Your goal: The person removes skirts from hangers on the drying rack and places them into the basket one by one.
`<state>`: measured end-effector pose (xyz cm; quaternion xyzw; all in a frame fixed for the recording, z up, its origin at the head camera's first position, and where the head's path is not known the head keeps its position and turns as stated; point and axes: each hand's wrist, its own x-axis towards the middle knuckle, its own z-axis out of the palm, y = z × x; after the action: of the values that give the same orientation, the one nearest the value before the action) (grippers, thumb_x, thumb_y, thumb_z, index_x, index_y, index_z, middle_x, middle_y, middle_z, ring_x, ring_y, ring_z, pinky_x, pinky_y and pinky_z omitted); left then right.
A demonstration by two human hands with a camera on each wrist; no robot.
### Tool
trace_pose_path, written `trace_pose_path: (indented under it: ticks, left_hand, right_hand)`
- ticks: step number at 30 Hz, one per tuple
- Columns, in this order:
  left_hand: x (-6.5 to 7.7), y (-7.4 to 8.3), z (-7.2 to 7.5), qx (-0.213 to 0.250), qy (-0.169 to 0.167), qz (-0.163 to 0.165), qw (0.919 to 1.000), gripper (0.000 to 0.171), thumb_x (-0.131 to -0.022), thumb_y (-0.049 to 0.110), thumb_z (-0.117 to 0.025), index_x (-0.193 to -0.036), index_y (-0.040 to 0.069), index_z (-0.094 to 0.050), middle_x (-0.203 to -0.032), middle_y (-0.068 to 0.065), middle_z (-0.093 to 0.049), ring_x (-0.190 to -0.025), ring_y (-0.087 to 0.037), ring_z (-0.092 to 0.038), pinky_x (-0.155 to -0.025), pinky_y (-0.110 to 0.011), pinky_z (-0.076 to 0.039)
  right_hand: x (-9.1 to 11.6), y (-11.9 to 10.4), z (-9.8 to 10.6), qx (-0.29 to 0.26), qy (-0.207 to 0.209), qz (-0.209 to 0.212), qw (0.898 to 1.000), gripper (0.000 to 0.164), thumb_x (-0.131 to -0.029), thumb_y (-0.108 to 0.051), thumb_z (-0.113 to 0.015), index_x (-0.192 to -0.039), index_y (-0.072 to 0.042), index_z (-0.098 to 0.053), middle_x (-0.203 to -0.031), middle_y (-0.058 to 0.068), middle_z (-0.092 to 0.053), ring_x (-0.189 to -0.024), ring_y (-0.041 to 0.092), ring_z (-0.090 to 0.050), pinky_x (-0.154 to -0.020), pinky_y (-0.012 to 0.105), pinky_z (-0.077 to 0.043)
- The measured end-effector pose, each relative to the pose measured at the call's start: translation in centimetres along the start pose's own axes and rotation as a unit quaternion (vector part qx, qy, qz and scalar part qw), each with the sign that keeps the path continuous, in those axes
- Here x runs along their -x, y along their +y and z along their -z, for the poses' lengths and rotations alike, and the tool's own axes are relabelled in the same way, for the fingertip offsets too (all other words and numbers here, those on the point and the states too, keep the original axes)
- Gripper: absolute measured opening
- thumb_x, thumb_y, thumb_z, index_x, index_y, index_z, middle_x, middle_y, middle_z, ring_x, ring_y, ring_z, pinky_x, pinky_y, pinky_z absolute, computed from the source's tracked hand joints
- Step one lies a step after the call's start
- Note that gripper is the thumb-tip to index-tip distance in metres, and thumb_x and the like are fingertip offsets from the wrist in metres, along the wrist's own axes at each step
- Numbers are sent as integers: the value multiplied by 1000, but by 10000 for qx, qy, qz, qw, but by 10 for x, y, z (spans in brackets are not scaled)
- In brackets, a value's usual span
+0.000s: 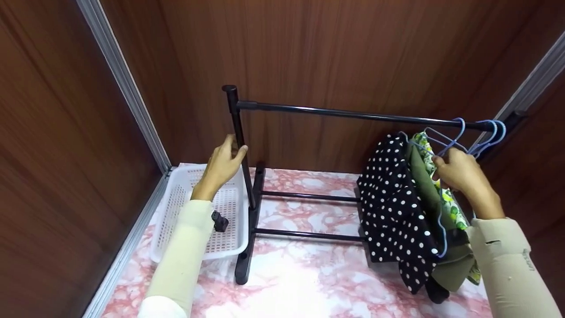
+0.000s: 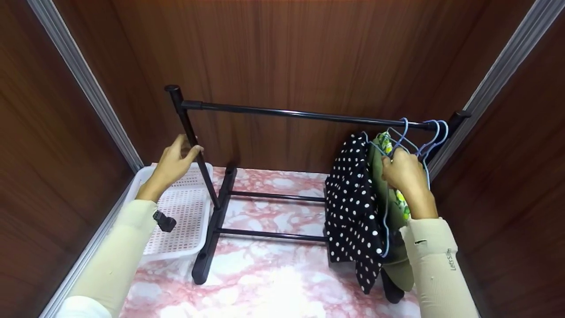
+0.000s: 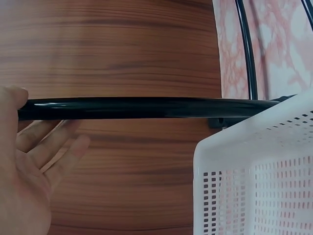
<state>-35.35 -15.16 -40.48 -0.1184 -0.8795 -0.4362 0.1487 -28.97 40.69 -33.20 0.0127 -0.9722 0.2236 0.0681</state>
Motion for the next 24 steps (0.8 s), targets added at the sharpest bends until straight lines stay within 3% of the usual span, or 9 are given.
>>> trace_pose_path:
  ticks: [4, 10, 14, 17, 21, 24]
  left_hand:
    - [1, -1, -4, 127, -79, -36, 9999, 33, -111, 29, -57, -135, 6, -53, -120, -19, -75, -118, -36, -73, -105, -54, -56]
    - [2, -3, -12, 543, 31, -148, 9984, 28, -111, 22, -57, -130, 1, -53, -110, -18, -76, -110, -33, -74, -102, -51, -56]
    - [2, 0, -16, 782, 102, -155, 9968, 27, -112, 18, -55, -130, -3, -53, -107, -20, -76, -106, -34, -74, -100, -48, -56]
    - [1, 3, -18, 909, 131, -92, 9957, 25, -112, 17, -54, -129, -2, -52, -108, -24, -74, -107, -38, -74, -100, -48, -56]
    - [1, 3, -21, 1017, 104, -49, 9947, 24, -111, 17, -56, -128, 0, -52, -110, -25, -74, -109, -38, -74, -101, -49, -56]
    - [1, 3, -23, 1074, 102, -64, 9941, 25, -111, 15, -57, -128, -3, -52, -110, -25, -74, -108, -37, -75, -102, -50, -57]
  right_hand:
    - [-3, 1, -3, 82, 242, 83, 9996, 50, -112, -31, -44, -83, 1, -68, -59, -2, -69, -55, 20, -61, -54, 33, -47]
    - [-7, 3, -9, 100, 504, 95, 9986, 51, -111, -35, -46, -88, 2, -72, -58, -4, -71, -84, 41, -70, -67, 36, -45]
    - [-9, 2, -12, 22, 627, 61, 9980, 50, -111, -36, -48, -91, 2, -74, -55, -7, -69, -72, 28, -67, -65, 34, -45]
    - [-9, 2, -13, -19, 717, -24, 9974, 52, -111, -38, -50, -85, 0, -74, -52, -9, -66, -61, 17, -59, -59, 33, -44]
    - [-9, 2, -15, -89, 808, -93, 9967, 54, -110, -39, -52, -79, 1, -74, -49, -11, -62, -53, 16, -56, -51, 34, -43]
    - [-11, 2, -18, -141, 882, -89, 9960, 51, -109, -35, -53, -82, 2, -74, -48, -11, -61, -48, 14, -55, -47, 32, -43]
